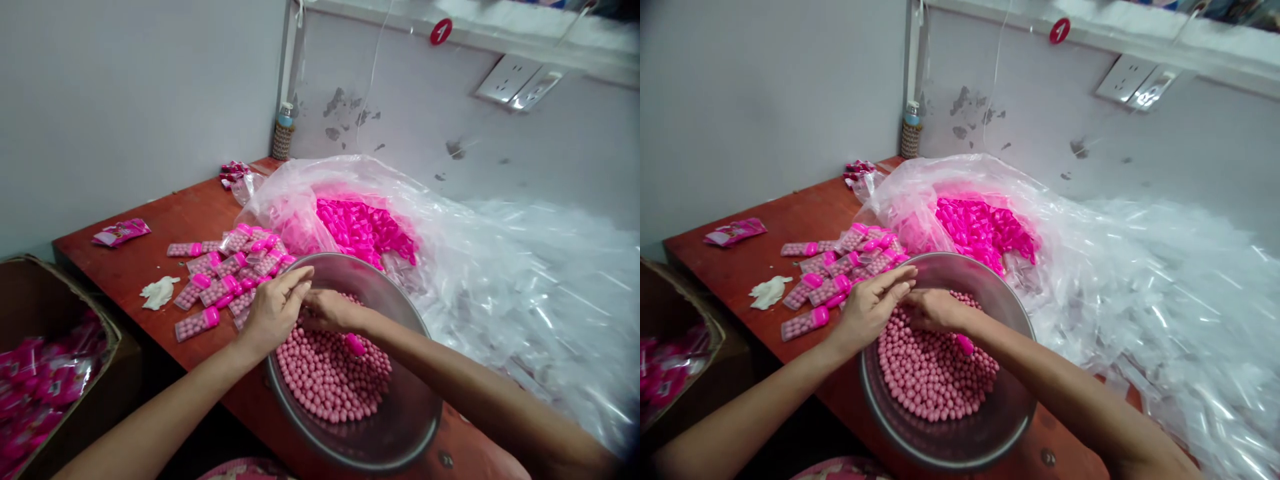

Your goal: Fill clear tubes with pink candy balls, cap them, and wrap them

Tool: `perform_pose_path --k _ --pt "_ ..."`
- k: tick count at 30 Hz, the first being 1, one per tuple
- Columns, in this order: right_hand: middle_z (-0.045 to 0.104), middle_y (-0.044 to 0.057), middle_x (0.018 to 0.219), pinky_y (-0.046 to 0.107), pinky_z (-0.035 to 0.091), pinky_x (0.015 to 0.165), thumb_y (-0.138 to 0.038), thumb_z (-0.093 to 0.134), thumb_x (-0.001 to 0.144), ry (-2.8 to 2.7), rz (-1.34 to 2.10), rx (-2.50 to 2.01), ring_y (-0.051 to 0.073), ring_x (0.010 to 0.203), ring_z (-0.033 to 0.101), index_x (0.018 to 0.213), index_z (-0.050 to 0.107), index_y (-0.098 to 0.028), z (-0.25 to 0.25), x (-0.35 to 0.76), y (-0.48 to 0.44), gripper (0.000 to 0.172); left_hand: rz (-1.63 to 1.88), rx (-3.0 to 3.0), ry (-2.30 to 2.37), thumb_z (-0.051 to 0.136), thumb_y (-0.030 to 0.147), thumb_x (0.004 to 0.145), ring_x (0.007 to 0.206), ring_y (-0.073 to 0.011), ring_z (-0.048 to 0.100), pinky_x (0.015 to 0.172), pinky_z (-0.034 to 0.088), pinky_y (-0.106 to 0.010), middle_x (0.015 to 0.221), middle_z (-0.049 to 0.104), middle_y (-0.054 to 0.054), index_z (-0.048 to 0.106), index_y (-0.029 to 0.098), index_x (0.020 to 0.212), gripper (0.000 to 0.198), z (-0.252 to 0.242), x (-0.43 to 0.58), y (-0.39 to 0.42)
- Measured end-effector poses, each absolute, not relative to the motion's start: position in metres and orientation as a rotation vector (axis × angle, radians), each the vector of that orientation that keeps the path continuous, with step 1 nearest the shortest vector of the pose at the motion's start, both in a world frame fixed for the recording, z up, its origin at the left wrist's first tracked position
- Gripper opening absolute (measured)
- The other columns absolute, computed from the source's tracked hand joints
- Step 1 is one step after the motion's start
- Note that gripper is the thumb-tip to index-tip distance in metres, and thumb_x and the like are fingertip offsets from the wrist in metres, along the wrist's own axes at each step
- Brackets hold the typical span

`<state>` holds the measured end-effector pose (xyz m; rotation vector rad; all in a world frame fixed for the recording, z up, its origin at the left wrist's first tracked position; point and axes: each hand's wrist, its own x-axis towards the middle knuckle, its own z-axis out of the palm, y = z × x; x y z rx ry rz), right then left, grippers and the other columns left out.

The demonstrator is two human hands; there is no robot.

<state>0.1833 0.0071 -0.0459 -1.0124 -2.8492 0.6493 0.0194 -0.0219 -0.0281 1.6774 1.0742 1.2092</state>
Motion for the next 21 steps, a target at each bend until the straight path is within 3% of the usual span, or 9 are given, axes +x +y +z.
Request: perform_pose_path --k 4,7,14,21 --pt "0.062 0.003 0.097 0.029 0.047 0.077 -0.02 0.064 0.074 -2.167 1.387 -1.159 0.016 0.085 0.058 0.109 0.056 -0.017 -0.018 0.205 -0.004 0.037 1.217 1.605 1.02 0.049 0.02 0.085 0.106 -0.0195 0.058 0.091 0.048 -0.033 0.118 0.06 -0.009 0.054 0.016 0.12 0.036 -0.027 0.019 -0.022" --pt "0.061 0.003 0.098 0.028 0.049 0.078 -0.018 0.068 0.071 -1.727 1.7 -1.057 0.015 0.091 0.058 0.111 0.055 -0.02 -0.002 0.217 -0.016 0.042 1.068 1.49 0.935 0.056 0.018 0.079 0.104 -0.0221 0.059 0.087 0.051 -0.034 0.125 0.055 -0.012 0.05 0.016 0.125 0.047 -0.021 0.023 -0.022" --pt "0.061 0.005 0.107 0.029 0.05 0.079 -0.02 0.07 0.07 -1.635 1.537 -1.097 0.017 0.097 0.058 0.114 0.054 -0.021 0.007 0.226 -0.033 0.047 0.851 1.312 0.672 0.059 0.011 0.073 0.093 -0.0225 0.063 0.085 0.05 -0.035 0.099 0.069 -0.008 0.066 0.013 0.104 0.031 -0.016 0.035 -0.021" --pt "0.064 0.004 0.092 0.026 0.05 0.072 -0.028 0.067 0.076 -1.902 1.186 -1.146 0.015 0.083 0.06 0.101 0.061 -0.018 0.001 0.239 -0.034 0.028 0.836 1.434 0.739 0.06 0.015 0.074 0.09 -0.0228 0.063 0.083 0.05 -0.035 0.098 0.069 -0.009 0.067 0.013 0.102 0.029 -0.02 0.033 -0.02"
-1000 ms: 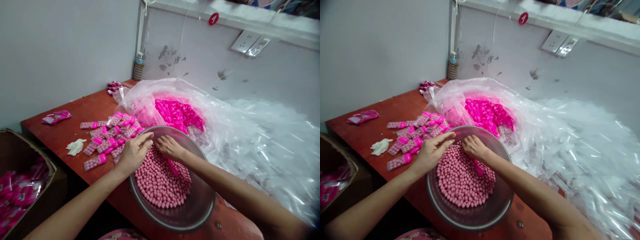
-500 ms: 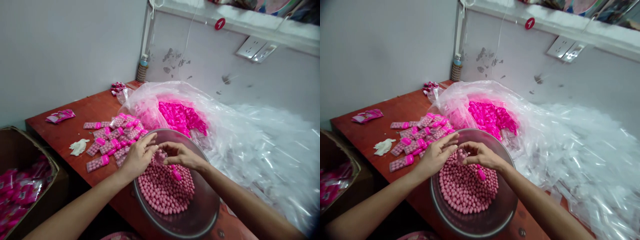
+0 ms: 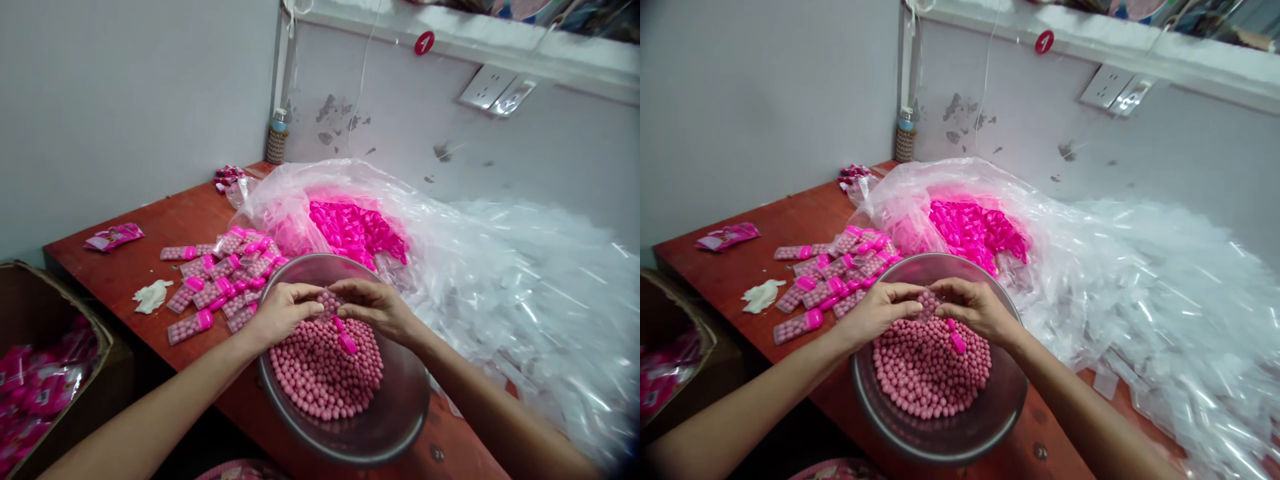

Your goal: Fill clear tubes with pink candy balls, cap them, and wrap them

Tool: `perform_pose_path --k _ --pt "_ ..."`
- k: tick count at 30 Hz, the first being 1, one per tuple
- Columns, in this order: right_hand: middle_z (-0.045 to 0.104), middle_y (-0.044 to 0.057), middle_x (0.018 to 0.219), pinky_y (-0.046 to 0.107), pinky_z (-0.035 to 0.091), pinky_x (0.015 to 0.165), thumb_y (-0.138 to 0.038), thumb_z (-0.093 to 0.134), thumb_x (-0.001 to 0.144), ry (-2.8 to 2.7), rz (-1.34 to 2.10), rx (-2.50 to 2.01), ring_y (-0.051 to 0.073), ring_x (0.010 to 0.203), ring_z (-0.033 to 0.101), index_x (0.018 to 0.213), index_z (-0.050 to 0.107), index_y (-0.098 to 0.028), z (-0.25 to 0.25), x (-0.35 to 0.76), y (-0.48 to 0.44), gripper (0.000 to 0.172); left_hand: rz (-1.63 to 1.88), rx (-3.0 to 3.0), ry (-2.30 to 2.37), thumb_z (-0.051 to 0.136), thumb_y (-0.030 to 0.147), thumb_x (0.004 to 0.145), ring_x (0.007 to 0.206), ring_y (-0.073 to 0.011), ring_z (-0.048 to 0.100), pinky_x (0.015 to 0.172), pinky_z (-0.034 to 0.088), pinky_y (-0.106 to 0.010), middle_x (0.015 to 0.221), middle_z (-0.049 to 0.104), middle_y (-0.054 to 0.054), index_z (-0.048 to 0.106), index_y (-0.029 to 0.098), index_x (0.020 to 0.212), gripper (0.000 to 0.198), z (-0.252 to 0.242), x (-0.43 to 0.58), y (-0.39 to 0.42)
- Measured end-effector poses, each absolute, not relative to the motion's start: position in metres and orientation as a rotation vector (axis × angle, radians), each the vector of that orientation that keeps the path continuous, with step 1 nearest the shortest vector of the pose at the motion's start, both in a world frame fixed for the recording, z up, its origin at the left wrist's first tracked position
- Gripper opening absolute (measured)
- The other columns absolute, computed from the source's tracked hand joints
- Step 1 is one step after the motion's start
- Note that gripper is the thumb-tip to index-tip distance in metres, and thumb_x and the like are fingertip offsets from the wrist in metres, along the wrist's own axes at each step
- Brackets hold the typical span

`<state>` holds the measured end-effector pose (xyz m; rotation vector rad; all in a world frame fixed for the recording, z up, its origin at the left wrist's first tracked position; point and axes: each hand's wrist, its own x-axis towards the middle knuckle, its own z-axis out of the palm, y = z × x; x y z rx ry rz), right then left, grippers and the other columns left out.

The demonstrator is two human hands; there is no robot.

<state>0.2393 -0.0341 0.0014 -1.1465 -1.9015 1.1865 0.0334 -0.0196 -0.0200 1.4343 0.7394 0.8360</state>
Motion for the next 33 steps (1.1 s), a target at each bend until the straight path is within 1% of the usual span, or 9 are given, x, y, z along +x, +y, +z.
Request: perform_pose_path --k 4,9,11,15,20,23,26,30,33 --pt "0.065 0.005 0.084 0.027 0.05 0.069 -0.031 0.065 0.077 -2.037 1.089 -1.15 0.015 0.076 0.06 0.088 0.061 -0.015 0.004 0.235 -0.038 0.02 0.843 1.509 0.745 0.059 0.016 0.074 0.093 -0.023 0.062 0.087 0.048 -0.037 0.1 0.069 -0.008 0.068 0.014 0.1 0.028 -0.018 0.034 -0.021" --pt "0.062 0.002 0.07 0.026 0.048 0.057 -0.038 0.063 0.076 -1.793 1.086 -1.294 0.014 0.062 0.059 0.081 0.058 -0.015 0.013 0.246 -0.042 0.024 0.869 1.392 0.787 0.061 0.021 0.073 0.093 -0.0225 0.062 0.083 0.05 -0.035 0.102 0.067 -0.01 0.066 0.012 0.099 0.028 -0.018 0.035 -0.022" --pt "0.063 0.003 0.071 0.027 0.047 0.058 -0.039 0.06 0.077 -1.82 0.893 -1.506 0.015 0.063 0.06 0.083 0.058 -0.015 0.01 0.258 -0.043 0.025 0.887 1.23 0.782 0.063 0.022 0.071 0.087 -0.0202 0.063 0.079 0.052 -0.033 0.098 0.067 -0.008 0.064 0.012 0.098 0.029 -0.017 0.035 -0.023" --pt "0.066 0.008 0.085 0.027 0.042 0.061 -0.038 0.061 0.075 -2.211 0.418 -2.023 0.019 0.072 0.061 0.096 0.059 -0.017 -0.007 0.269 -0.049 0.03 0.856 0.987 0.688 0.067 0.023 0.069 0.078 -0.0152 0.062 0.072 0.053 -0.028 0.089 0.066 -0.006 0.063 0.012 0.091 0.025 -0.013 0.035 -0.023" --pt "0.065 0.005 0.072 0.024 0.033 0.053 -0.04 0.063 0.072 -2.512 0.631 -2.216 0.02 0.067 0.06 0.078 0.063 -0.019 -0.027 0.251 -0.058 0.022 0.841 0.968 0.642 0.067 0.022 0.07 0.077 -0.0134 0.062 0.07 0.053 -0.025 0.088 0.065 -0.005 0.063 0.012 0.088 0.021 -0.014 0.035 -0.024" --pt "0.065 0.003 0.071 0.023 0.032 0.053 -0.033 0.058 0.075 -2.515 0.7 -2.18 0.017 0.065 0.058 0.076 0.063 -0.019 -0.03 0.249 -0.056 0.015 0.846 1.014 0.642 0.065 0.02 0.072 0.079 -0.0141 0.062 0.072 0.052 -0.025 0.087 0.065 -0.005 0.062 0.012 0.089 0.018 -0.016 0.035 -0.025" --pt "0.064 0.002 0.07 0.022 0.032 0.053 -0.032 0.052 0.079 -2.471 0.833 -2.069 0.014 0.062 0.056 0.073 0.062 -0.018 -0.03 0.252 -0.051 0.017 0.826 1.066 0.649 0.062 0.018 0.074 0.078 -0.0137 0.062 0.071 0.051 -0.024 0.086 0.065 -0.005 0.062 0.012 0.091 0.018 -0.017 0.035 -0.026" --pt "0.063 0.001 0.075 0.022 0.031 0.055 -0.034 0.059 0.074 -2.437 0.831 -2.089 0.014 0.066 0.055 0.08 0.06 -0.019 -0.033 0.249 -0.05 0.016 0.801 1.115 0.652 0.062 0.018 0.074 0.075 -0.0134 0.061 0.07 0.05 -0.024 0.086 0.064 -0.005 0.062 0.011 0.093 0.021 -0.018 0.035 -0.025" --pt "0.063 0.001 0.079 0.022 0.029 0.055 -0.033 0.064 0.069 -2.444 0.803 -2.132 0.015 0.069 0.055 0.087 0.058 -0.02 -0.037 0.245 -0.05 0.023 0.819 1.142 0.659 0.062 0.021 0.073 0.076 -0.0139 0.06 0.071 0.049 -0.025 0.087 0.063 -0.005 0.061 0.011 0.093 0.022 -0.02 0.035 -0.025"
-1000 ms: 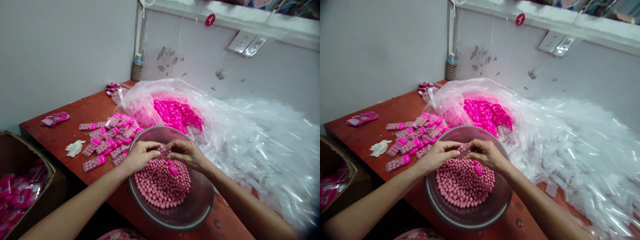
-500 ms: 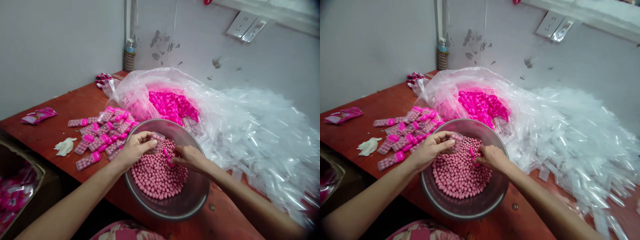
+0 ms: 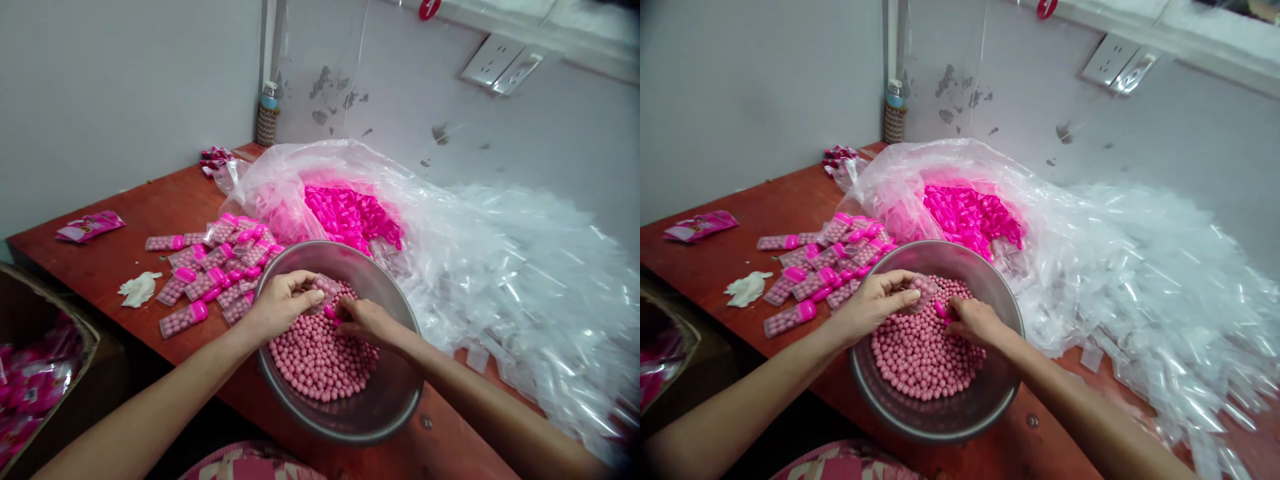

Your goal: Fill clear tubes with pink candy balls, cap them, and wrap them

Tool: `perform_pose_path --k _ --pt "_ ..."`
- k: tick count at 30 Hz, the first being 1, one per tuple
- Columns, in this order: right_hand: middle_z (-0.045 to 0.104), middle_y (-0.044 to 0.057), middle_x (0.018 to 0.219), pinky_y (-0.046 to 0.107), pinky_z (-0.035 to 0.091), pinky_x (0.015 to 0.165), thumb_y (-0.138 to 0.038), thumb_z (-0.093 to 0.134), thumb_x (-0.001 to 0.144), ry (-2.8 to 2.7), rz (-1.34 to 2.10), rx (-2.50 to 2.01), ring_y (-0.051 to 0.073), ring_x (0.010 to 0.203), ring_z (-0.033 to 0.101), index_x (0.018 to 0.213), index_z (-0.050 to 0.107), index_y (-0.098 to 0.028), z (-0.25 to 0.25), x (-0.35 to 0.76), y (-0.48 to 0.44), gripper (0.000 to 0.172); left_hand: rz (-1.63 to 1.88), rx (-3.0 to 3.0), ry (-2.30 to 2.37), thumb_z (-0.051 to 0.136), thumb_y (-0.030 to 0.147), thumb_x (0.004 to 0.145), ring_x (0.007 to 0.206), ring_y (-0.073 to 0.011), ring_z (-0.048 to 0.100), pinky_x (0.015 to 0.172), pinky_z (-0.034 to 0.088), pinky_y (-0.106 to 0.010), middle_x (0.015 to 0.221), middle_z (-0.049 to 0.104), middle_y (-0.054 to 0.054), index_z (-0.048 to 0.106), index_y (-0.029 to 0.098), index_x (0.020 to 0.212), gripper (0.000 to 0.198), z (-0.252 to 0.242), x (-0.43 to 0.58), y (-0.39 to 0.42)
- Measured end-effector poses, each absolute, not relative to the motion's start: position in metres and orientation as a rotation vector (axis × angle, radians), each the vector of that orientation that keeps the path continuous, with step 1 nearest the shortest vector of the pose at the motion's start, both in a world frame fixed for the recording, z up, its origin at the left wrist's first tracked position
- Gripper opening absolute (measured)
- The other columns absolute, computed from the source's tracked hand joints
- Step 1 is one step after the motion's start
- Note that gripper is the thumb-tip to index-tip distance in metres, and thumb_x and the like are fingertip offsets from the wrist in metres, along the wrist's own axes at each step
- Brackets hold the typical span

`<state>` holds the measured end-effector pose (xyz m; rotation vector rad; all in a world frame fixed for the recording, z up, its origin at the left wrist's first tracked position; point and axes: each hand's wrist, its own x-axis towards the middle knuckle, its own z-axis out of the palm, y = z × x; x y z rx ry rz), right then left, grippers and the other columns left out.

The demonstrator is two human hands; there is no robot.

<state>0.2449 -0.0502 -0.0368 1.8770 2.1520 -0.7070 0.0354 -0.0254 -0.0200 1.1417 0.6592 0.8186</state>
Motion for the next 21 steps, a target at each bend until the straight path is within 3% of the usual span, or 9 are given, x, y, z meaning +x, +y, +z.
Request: perform_pose_path --k 7,14,18,21 --pt "0.062 0.0 0.072 0.022 0.028 0.053 -0.029 0.067 0.062 2.118 -0.726 1.766 0.016 0.067 0.055 0.075 0.062 -0.021 -0.036 0.245 -0.056 0.016 0.842 1.264 0.676 0.061 0.024 0.075 0.083 -0.018 0.06 0.075 0.048 -0.028 0.091 0.064 -0.008 0.062 0.01 0.096 0.026 -0.025 0.032 -0.026" --pt "0.059 0.003 0.071 0.025 0.032 0.056 -0.027 0.064 0.067 2.163 -0.685 1.821 0.016 0.064 0.053 0.077 0.058 -0.016 -0.024 0.251 -0.062 0.016 0.862 1.366 0.684 0.061 0.025 0.076 0.081 -0.0174 0.061 0.073 0.048 -0.026 0.09 0.067 -0.007 0.064 0.012 0.093 0.022 -0.024 0.03 -0.027" --pt "0.056 0.0 0.076 0.024 0.04 0.061 -0.037 0.058 0.078 2.508 -1.232 2.068 0.014 0.068 0.052 0.087 0.052 -0.017 -0.006 0.257 -0.057 0.022 0.864 1.506 0.684 0.059 0.022 0.078 0.084 -0.0172 0.062 0.077 0.046 -0.024 0.092 0.068 -0.005 0.067 0.014 0.093 0.019 -0.023 0.03 -0.029" --pt "0.054 -0.001 0.075 0.025 0.043 0.063 -0.037 0.065 0.074 2.737 -1.721 2.15 0.013 0.069 0.053 0.084 0.052 -0.018 0.005 0.247 -0.057 0.025 0.846 1.641 0.692 0.056 0.02 0.081 0.088 -0.0174 0.062 0.08 0.045 -0.024 0.096 0.069 -0.003 0.068 0.018 0.098 0.021 -0.021 0.03 -0.032"
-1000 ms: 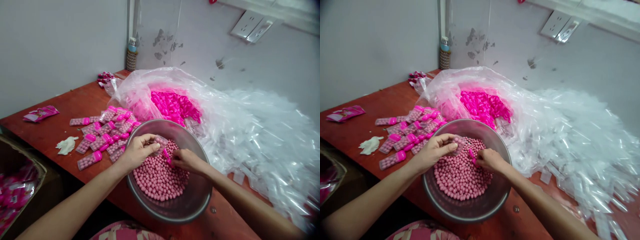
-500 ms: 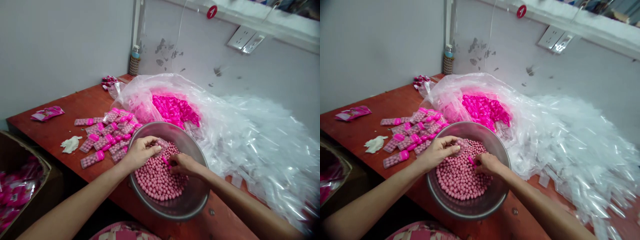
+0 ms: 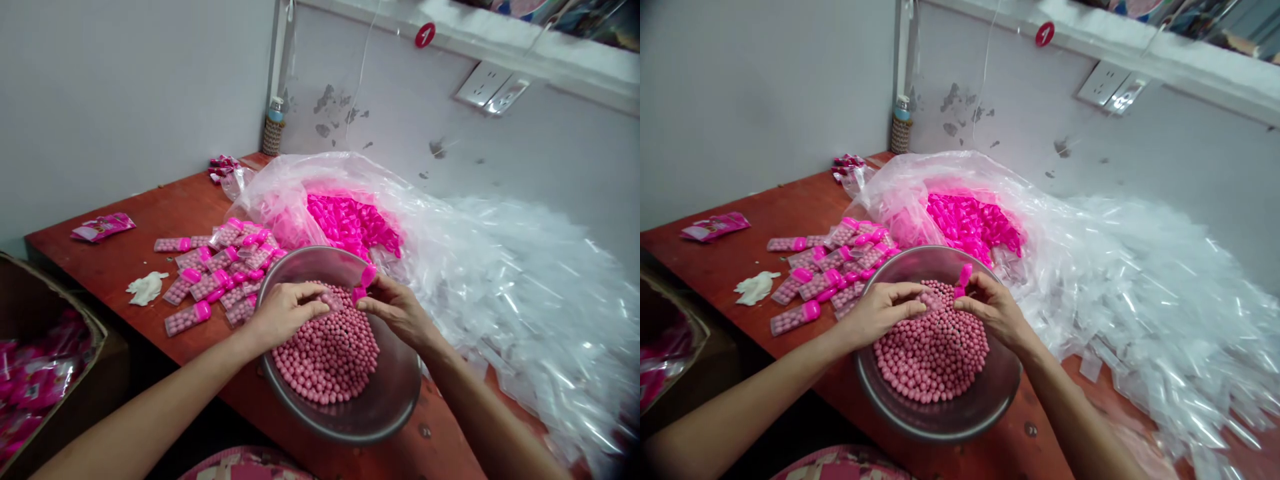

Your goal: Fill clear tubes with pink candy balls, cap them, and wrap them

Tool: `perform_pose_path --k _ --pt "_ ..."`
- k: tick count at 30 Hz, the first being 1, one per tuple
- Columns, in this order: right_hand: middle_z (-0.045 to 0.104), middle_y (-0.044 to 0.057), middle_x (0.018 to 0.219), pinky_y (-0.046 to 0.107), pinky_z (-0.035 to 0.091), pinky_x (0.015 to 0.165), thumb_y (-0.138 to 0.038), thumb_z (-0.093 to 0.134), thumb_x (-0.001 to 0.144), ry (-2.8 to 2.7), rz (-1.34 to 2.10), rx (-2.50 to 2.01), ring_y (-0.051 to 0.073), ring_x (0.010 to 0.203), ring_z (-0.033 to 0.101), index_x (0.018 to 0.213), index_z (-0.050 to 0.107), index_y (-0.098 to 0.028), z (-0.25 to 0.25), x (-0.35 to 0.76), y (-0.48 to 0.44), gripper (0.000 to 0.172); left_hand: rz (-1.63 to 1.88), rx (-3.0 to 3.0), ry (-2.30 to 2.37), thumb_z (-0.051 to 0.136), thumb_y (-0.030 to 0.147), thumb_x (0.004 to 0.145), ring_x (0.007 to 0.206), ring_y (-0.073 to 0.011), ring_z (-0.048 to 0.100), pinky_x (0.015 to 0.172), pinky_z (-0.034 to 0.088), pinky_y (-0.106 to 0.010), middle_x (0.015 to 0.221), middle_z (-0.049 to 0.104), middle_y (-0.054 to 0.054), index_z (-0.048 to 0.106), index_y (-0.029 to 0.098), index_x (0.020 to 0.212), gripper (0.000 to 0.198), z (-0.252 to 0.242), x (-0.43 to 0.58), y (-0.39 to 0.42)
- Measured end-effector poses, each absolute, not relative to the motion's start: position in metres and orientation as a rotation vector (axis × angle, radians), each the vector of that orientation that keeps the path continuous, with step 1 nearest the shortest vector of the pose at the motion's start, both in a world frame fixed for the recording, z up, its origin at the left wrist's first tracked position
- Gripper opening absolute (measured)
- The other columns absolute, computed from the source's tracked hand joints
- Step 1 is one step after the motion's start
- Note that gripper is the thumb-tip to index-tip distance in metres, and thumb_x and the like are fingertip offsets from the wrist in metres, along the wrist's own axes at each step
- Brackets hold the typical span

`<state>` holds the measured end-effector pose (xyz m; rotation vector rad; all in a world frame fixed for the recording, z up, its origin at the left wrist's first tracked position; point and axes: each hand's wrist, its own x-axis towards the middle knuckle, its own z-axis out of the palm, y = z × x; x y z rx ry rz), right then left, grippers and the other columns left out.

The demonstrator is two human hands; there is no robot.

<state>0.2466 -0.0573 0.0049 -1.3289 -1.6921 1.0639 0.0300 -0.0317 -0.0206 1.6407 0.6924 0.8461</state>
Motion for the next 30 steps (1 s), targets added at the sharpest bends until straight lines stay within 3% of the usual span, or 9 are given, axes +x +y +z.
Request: perform_pose_path --k 6,13,19,23,25,30 --pt "0.061 0.0 0.073 0.022 0.043 0.058 -0.036 0.064 0.077 -1.899 0.914 -1.354 0.012 0.064 0.055 0.089 0.06 -0.017 0.005 0.224 -0.061 0.022 0.879 1.818 0.77 0.056 0.014 0.081 0.089 -0.0173 0.063 0.08 0.044 -0.022 0.092 0.07 -0.001 0.07 0.02 0.096 0.021 -0.017 0.029 -0.036" --pt "0.062 -0.001 0.072 0.019 0.042 0.057 -0.03 0.067 0.076 -2.027 0.444 -1.261 0.01 0.062 0.056 0.083 0.058 -0.018 0.014 0.221 -0.064 0.016 0.964 1.788 0.713 0.057 0.013 0.082 0.082 -0.0132 0.064 0.073 0.045 -0.018 0.089 0.071 0.001 0.068 0.023 0.101 0.024 -0.013 0.03 -0.038" --pt "0.061 -0.001 0.069 0.019 0.04 0.055 -0.027 0.064 0.079 -2.123 0.457 -1.235 0.009 0.059 0.054 0.08 0.057 -0.017 0.015 0.211 -0.064 0.013 1.041 1.804 0.791 0.058 0.009 0.079 0.081 -0.0127 0.065 0.073 0.045 -0.018 0.093 0.071 -0.001 0.069 0.021 0.097 0.024 -0.014 0.027 -0.042" --pt "0.057 0.001 0.066 0.021 0.039 0.053 -0.027 0.059 0.082 -2.227 0.462 -1.263 0.01 0.057 0.051 0.081 0.056 -0.016 0.017 0.21 -0.068 0.012 1.024 1.974 0.8 0.056 0.011 0.081 0.068 -0.013 0.063 0.064 0.044 -0.02 0.073 0.068 -0.002 0.068 0.014 0.08 0.013 -0.016 0.026 -0.045" --pt "0.056 0.001 0.065 0.021 0.038 0.052 -0.028 0.056 0.084 -2.289 0.493 -1.28 0.011 0.056 0.05 0.079 0.055 -0.016 0.019 0.211 -0.067 0.014 1.008 2.116 0.818 0.053 0.012 0.082 0.06 -0.0132 0.059 0.059 0.041 -0.022 0.064 0.063 -0.003 0.065 0.012 0.071 0.017 -0.018 0.027 -0.045" --pt "0.052 0.0 0.062 0.021 0.037 0.051 -0.033 0.051 0.086 -2.399 0.526 -1.232 0.011 0.054 0.047 0.07 0.049 -0.017 0.023 0.209 -0.058 0.022 0.922 2.373 0.875 0.045 0.009 0.082 0.057 -0.0149 0.055 0.057 0.037 -0.025 0.061 0.06 -0.005 0.059 0.012 0.065 0.023 -0.022 0.028 -0.046"
